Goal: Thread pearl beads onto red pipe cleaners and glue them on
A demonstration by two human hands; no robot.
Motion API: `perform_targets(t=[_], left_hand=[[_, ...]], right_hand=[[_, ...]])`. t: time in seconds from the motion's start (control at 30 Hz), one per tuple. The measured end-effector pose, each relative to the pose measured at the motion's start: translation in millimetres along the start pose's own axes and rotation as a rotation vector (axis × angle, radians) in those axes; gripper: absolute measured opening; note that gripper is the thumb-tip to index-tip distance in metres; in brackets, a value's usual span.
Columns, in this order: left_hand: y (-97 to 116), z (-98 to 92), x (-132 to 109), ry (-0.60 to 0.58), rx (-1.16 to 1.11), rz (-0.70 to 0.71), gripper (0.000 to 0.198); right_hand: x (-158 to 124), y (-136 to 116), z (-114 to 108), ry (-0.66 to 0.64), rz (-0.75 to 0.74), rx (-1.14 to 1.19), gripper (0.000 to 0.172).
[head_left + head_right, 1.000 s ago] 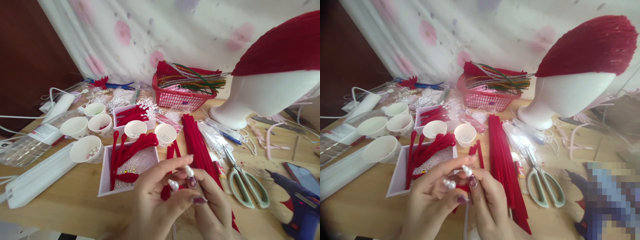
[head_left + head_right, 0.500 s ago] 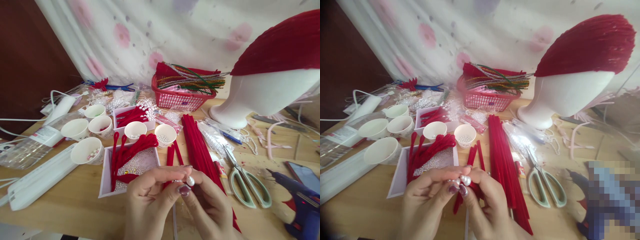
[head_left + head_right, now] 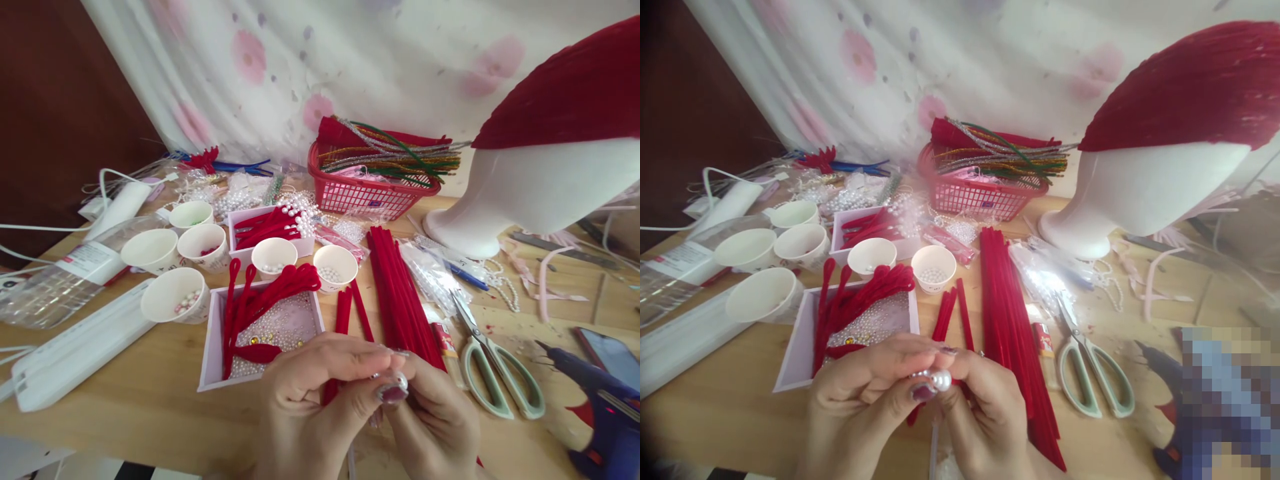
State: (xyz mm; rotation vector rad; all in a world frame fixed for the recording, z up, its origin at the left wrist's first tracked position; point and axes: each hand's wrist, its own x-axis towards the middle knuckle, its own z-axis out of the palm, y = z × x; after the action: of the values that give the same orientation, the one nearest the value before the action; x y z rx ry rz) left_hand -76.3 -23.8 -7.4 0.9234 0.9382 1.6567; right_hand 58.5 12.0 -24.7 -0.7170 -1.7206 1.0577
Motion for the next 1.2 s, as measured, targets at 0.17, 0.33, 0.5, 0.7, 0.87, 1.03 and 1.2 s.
perform_targets(t=[0.17, 0.33, 0.5, 0.7, 0.87, 1.03, 1.2], left_hand=[[3.0, 3.1, 3.5, 0.053, -0.064, -0.066, 0.016], [0.2, 4.5, -0.9, 0.076, -0.088, -0.148, 0.006], [-2.1, 0.8, 1.6, 0.015, -0.091, -0.131, 0.011], [2.7, 4.2, 5.6, 0.04, -0.029, -0.022, 0.017], [0.1, 5.3, 3.5, 0.033, -0.038, -0.044, 0.015], [-1.7, 5.1, 2.2, 0.052, -0.068, -0.032, 0.013], [-1.9, 2.3, 4.0, -0.014, -0.036, -0.024, 0.018]], right_hand=[[-1.5, 2.8, -0.1, -0.031, 0.032, 0.098, 0.029], [-2.9, -0.8, 3.0, -0.01, 0.057, 0.125, 0.022], [-1.5, 0.7, 2.5, -0.058, 0.06, 0.132, 0.023], [-5.1, 5.2, -2.3, -0.059, 0.028, 0.043, 0.022], [-5.7, 1.4, -1.6, -0.033, 0.052, 0.015, 0.018], [-4.8, -2.6, -0.5, -0.009, 0.045, -0.026, 0.02], [-4.5, -2.1, -0.4, -0.012, 0.039, -0.025, 0.021]])
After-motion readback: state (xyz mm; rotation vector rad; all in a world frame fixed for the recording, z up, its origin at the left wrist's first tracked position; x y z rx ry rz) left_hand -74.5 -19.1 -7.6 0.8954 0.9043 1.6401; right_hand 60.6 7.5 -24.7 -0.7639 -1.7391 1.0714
